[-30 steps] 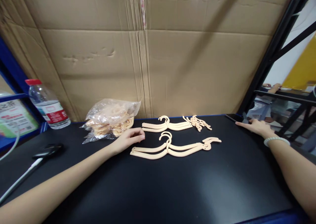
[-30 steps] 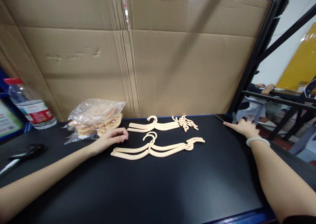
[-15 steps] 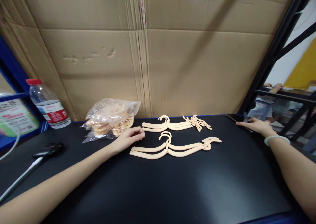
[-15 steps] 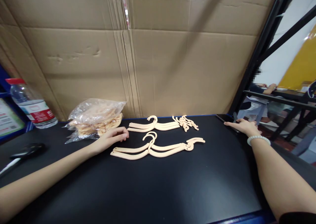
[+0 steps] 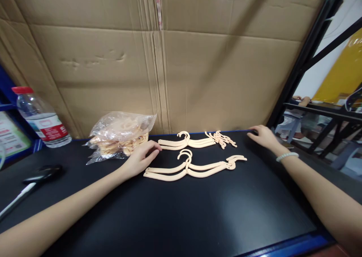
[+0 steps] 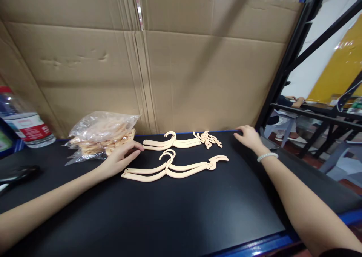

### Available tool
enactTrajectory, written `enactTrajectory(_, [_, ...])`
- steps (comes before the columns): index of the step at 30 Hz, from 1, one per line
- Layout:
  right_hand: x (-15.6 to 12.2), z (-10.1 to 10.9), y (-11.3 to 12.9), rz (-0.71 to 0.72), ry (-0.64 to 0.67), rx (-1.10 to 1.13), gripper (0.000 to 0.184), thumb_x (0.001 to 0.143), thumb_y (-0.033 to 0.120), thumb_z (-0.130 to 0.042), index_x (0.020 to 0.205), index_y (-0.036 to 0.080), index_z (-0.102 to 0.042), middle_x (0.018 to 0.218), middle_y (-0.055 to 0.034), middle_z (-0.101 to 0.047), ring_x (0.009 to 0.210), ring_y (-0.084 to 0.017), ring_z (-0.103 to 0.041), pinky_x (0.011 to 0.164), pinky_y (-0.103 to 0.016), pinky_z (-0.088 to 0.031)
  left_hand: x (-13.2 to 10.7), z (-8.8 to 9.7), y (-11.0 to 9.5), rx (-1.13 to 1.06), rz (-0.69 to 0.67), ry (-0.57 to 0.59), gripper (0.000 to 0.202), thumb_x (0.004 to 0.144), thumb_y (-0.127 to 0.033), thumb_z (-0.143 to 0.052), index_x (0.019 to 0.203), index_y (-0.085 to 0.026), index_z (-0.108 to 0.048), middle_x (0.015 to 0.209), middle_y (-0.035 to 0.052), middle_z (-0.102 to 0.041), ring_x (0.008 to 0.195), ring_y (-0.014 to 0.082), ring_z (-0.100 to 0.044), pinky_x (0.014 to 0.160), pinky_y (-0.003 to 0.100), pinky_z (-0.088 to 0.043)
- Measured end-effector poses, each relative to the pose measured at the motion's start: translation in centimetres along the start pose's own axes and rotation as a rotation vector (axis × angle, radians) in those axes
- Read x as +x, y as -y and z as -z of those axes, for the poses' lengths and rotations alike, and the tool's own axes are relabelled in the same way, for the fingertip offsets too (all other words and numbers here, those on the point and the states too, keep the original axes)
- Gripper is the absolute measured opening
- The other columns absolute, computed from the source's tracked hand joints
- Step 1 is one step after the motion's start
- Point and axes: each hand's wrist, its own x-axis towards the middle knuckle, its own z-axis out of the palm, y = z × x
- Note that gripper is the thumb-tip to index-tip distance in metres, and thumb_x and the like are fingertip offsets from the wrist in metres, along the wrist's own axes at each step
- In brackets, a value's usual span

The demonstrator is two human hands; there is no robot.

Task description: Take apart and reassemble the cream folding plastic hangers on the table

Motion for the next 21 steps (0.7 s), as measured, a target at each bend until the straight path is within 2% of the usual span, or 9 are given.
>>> enactTrajectory(2, [0.6, -0.8, 2.9, 0.188, 0.020, 0.051, 0.036, 0.088, 0.035, -0.048, 0.113, 0.014, -0.064, 0.114, -0.0162, -0.065, 0.111, -0.030, -0.057, 0.102, -0.046, -0.040, 0.1, -0.1, 0.1, 0.031, -0.027, 0.000, 0.025, 0.094, -0.035, -0.040, 0.095, -0.020, -0.060, 0.096, 0.0066, -0.065, 0.094, 0.0226, -0.060, 0.087, 0.040, -0.048])
enactTrajectory(4, [0.7, -1.7, 5.6, 0.347, 0.027, 0.098, 0.034, 0.090, 0.031, -0.046, 0.119, 0.020, -0.061, 0.120, -0.0117, -0.064, 0.114, -0.028, -0.056, 0.102, -0.047, -0.041, 0.1, -0.2, 0.4, 0.061, -0.038, 0.004, 0.026, 0.095, -0.033, -0.038, 0.100, -0.020, -0.060, 0.102, 0.0079, -0.067, 0.099, 0.0234, -0.061, 0.092, 0.042, -0.048])
enactTrajectory(8, [0.2, -2.8, 8.8, 0.535, 0.044, 0.134, 0.036, 0.092, 0.020, -0.042, 0.123, 0.021, -0.060, 0.123, -0.0105, -0.064, 0.114, -0.027, -0.057, 0.099, -0.043, -0.045, 0.2, -0.6, 1.2, 0.109, -0.032, 0.028, 0.031, 0.094, -0.032, -0.038, 0.114, -0.019, -0.058, 0.120, 0.0102, -0.065, 0.115, 0.0254, -0.059, 0.103, 0.046, -0.044])
enactTrajectory(14, [0.0, -3.9, 8.7, 0.595, 0.031, 0.120, 0.037, 0.093, 0.013, -0.039, 0.122, 0.018, -0.061, 0.120, -0.0126, -0.066, 0.107, -0.027, -0.061, 0.093, -0.043, -0.050, 0.3, -0.9, 2.1, 0.130, -0.026, 0.083, 0.039, 0.095, -0.034, -0.036, 0.124, -0.019, -0.056, 0.132, 0.0084, -0.062, 0.125, 0.0239, -0.054, 0.110, 0.045, -0.040])
enactTrajectory(21, [0.0, -4.1, 8.7, 0.602, -0.038, 0.110, 0.028, 0.094, 0.017, -0.045, 0.114, 0.019, -0.064, 0.114, -0.0112, -0.067, 0.103, -0.026, -0.062, 0.091, -0.041, -0.051, 0.4, -0.8, 2.2, 0.156, -0.034, 0.058, 0.035, 0.093, -0.036, -0.039, 0.114, -0.019, -0.062, 0.117, 0.0095, -0.068, 0.111, 0.0256, -0.062, 0.101, 0.044, -0.048])
